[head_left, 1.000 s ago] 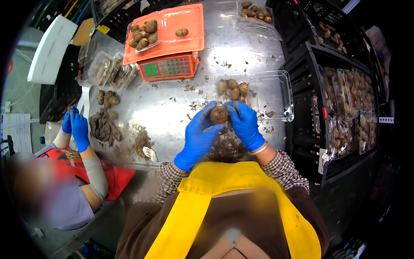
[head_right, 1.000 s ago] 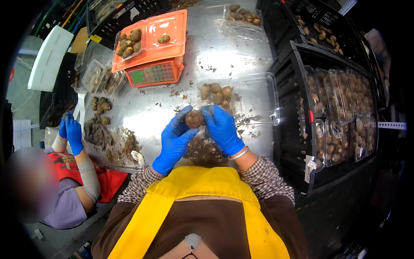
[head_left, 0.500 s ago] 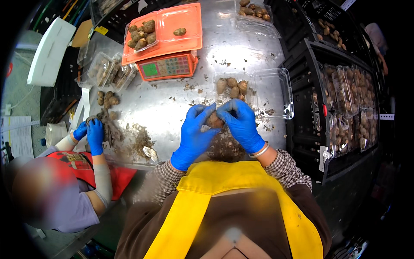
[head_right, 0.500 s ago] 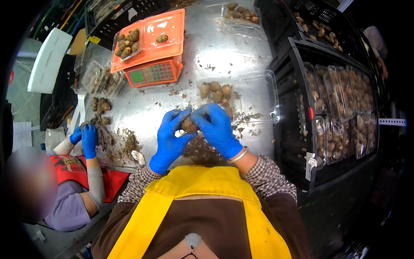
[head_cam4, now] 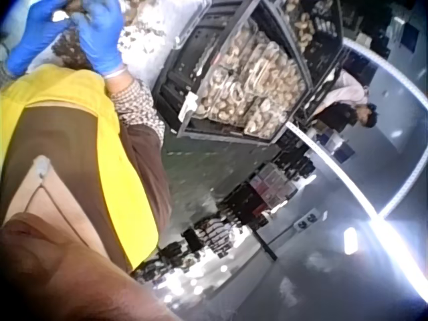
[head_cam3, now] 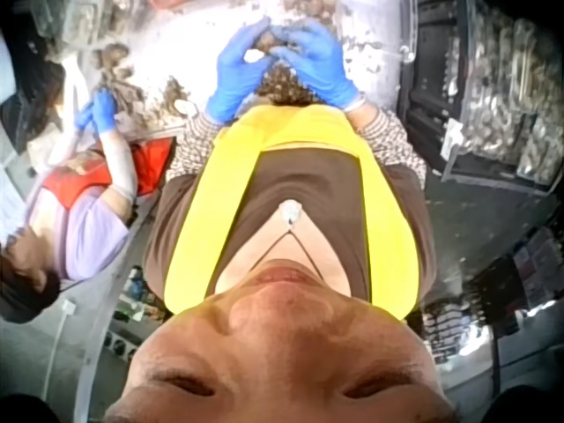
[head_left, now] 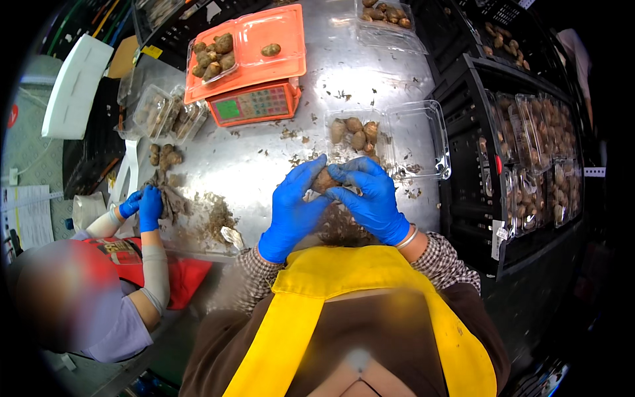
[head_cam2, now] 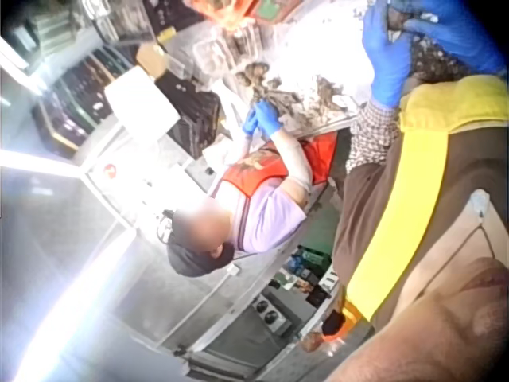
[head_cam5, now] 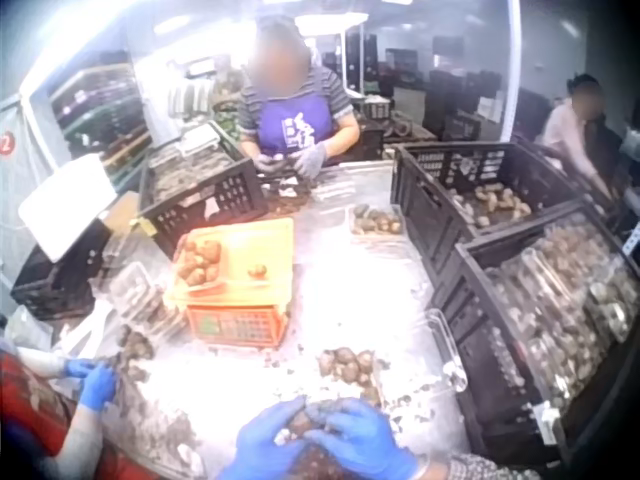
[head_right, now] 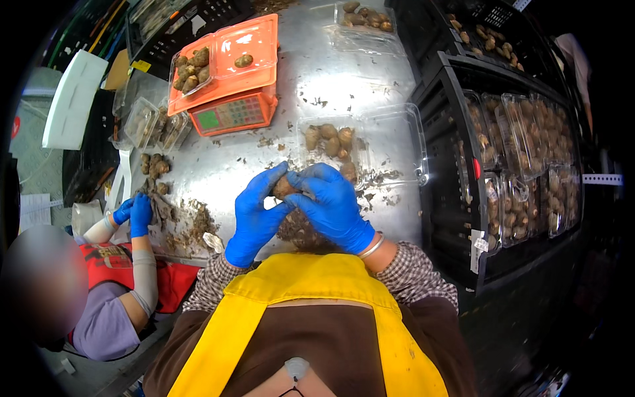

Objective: The person cleans and sorts chestnuts at a metal table by hand, removing debris from individual nuts and placing the cleaned items into plastic containers or onto a scale.

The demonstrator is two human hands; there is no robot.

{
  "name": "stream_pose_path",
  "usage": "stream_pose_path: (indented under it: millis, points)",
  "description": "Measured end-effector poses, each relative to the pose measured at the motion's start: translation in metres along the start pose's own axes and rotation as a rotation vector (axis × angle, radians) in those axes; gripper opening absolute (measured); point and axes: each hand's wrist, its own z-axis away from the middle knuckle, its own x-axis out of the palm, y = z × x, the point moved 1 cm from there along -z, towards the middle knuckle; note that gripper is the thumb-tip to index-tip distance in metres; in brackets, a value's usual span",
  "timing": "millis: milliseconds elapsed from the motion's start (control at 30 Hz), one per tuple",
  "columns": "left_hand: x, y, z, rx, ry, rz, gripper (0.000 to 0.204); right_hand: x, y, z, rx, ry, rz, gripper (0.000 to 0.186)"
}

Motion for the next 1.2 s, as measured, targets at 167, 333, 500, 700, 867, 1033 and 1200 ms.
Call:
stream_pose_path:
  millis: [167,333,500,700,867,1033,1200]
  points:
    - [-0.002,0.003,0.003,0.039,-0.001,-0.080,0.058,0.004,0.001,-0.002,0.022,0.025,0.028,0.012]
    - [0.001,0.000,0.006,0.063,-0.049,-0.050,0.058,0.009,0.020,-0.013,0.154,0.060,-0.030,0.013]
    - [0.008,0.001,0.002,-0.078,0.038,0.175,0.057,0.000,0.024,-0.004,0.624,-0.016,-0.512,0.012]
    - [0.012,0.006,0.000,-0.136,0.095,0.358,0.046,0.000,0.008,-0.003,0.282,-0.053,-0.145,0.013]
    - [0.006,-0.003,0.005,-0.245,0.062,0.651,0.041,-0.005,0.002,-0.005,0.134,-0.020,0.115,0.010]
    - [0.001,-0.002,0.004,-0.348,0.025,0.757,0.041,-0.004,0.016,-0.005,0.294,-0.025,-0.054,0.010]
    - [-0.002,-0.001,-0.002,-0.401,0.014,0.833,0.051,-0.007,0.010,-0.003,0.436,-0.012,-0.387,0.012]
